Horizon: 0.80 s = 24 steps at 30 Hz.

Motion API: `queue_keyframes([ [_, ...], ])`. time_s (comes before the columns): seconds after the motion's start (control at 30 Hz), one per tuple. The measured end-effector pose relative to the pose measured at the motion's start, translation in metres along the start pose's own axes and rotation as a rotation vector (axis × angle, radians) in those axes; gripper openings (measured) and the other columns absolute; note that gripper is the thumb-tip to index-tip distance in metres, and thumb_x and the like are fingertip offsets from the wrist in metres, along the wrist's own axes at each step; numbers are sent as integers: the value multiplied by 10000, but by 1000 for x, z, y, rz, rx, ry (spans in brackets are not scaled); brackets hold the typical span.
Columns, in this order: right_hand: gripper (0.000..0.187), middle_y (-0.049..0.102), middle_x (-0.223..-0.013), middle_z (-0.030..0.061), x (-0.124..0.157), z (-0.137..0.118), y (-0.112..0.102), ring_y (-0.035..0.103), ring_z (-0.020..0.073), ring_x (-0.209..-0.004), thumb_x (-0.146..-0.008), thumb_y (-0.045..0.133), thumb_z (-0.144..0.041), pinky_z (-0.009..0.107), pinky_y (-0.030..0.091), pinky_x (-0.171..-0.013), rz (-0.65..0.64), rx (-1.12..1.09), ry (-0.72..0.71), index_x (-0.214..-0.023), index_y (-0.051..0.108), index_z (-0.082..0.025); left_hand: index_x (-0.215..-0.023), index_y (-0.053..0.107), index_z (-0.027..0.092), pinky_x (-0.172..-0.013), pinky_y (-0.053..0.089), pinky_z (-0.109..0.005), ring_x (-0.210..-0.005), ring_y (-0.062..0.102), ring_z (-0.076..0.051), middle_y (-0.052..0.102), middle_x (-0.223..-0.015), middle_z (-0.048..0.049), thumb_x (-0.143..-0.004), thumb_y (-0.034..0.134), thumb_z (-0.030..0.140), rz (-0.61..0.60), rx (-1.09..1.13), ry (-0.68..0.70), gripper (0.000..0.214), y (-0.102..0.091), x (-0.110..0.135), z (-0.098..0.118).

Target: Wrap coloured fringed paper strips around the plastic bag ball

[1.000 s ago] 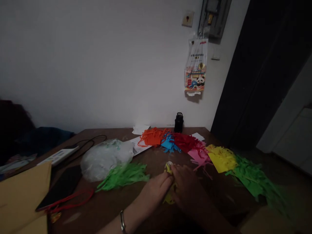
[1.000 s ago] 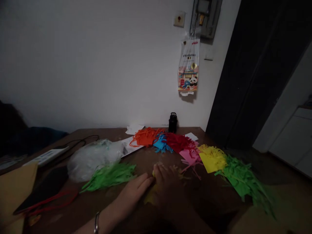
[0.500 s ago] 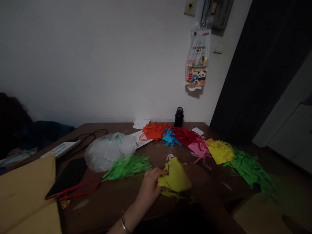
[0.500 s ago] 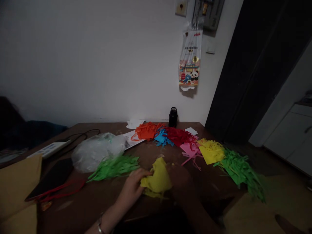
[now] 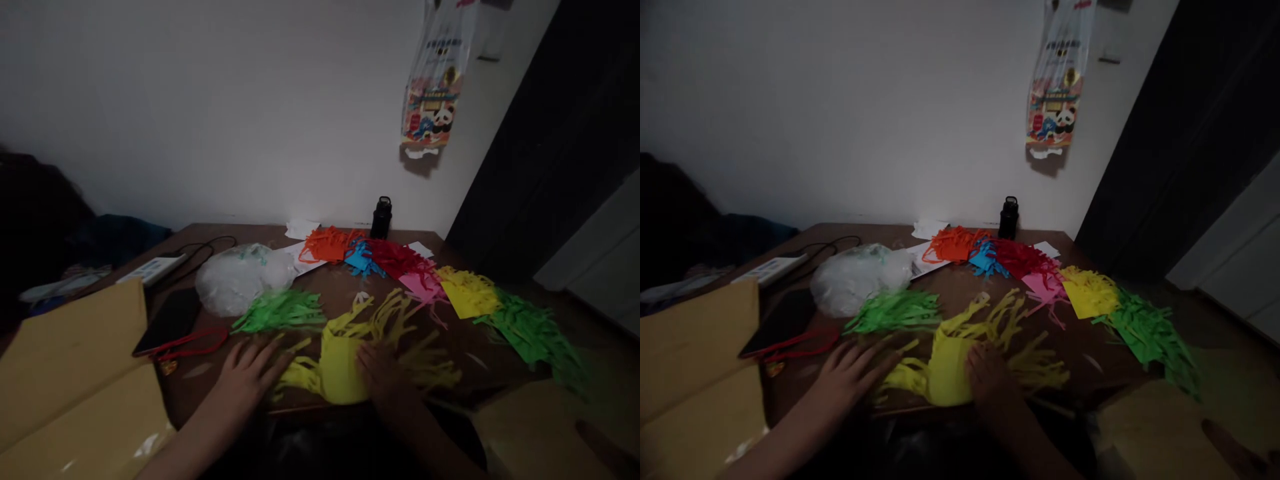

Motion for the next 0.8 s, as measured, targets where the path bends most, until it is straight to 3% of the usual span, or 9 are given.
queue_keyframes([
  [0.13,304,716,-1056,134,19,-8,28,629,233,-1074,-895,423,-37,461,466,-1013,-75,-10,34,-1038,683,-103,-1385,460,257,-1109,217,-624,-1370,329,-336,444,-1470,-105,-700,513,59,-123,178,42,715,-3,-6,50],
  [0.23,323,704,-1103,129,20,-6,25,618,237,-1096,-896,412,-47,451,466,-1006,-145,-57,69,-1082,670,-100,-1414,402,215,-1095,370,-490,-1352,380,-283,481,-1436,-105,-725,538,51,-213,415,132,721,-3,-29,95],
  [0.3,311,700,-1118,128,18,-3,17,611,237,-1106,-901,420,-67,452,459,-1011,-159,-92,82,-1091,665,-97,-1371,450,197,-1036,450,-439,-1243,501,-270,560,-1352,-106,-784,588,103,-264,489,127,610,8,-43,107],
  [0.47,332,668,-1188,126,11,3,-8,566,231,-1175,-902,431,-54,479,409,-1055,-260,-147,66,-1167,623,-110,-1107,636,210,-848,535,-403,-961,627,-233,676,-1079,-69,-913,538,188,-267,491,68,218,35,-50,96],
  [0.6,262,697,-1095,82,0,0,-31,593,197,-1105,-932,451,-89,464,407,-1043,-251,-303,109,-1112,628,-160,-1070,656,214,-827,528,-356,-947,619,-211,675,-999,-73,-946,482,187,-195,554,37,216,32,-45,90],
  [0.8,203,699,-808,0,1,0,-31,613,138,-791,-937,466,-93,377,449,-874,-182,-539,279,-892,632,-202,-1002,661,209,-826,513,-360,-934,601,-211,679,-990,-59,-951,479,196,-184,662,-43,190,34,-41,91],
])
Point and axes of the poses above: each hand's wrist, its own x-axis away from the middle knuckle, its own y-axis out of the palm, z = x × y, the point moved 5 cm from there along -x, towards the middle knuckle
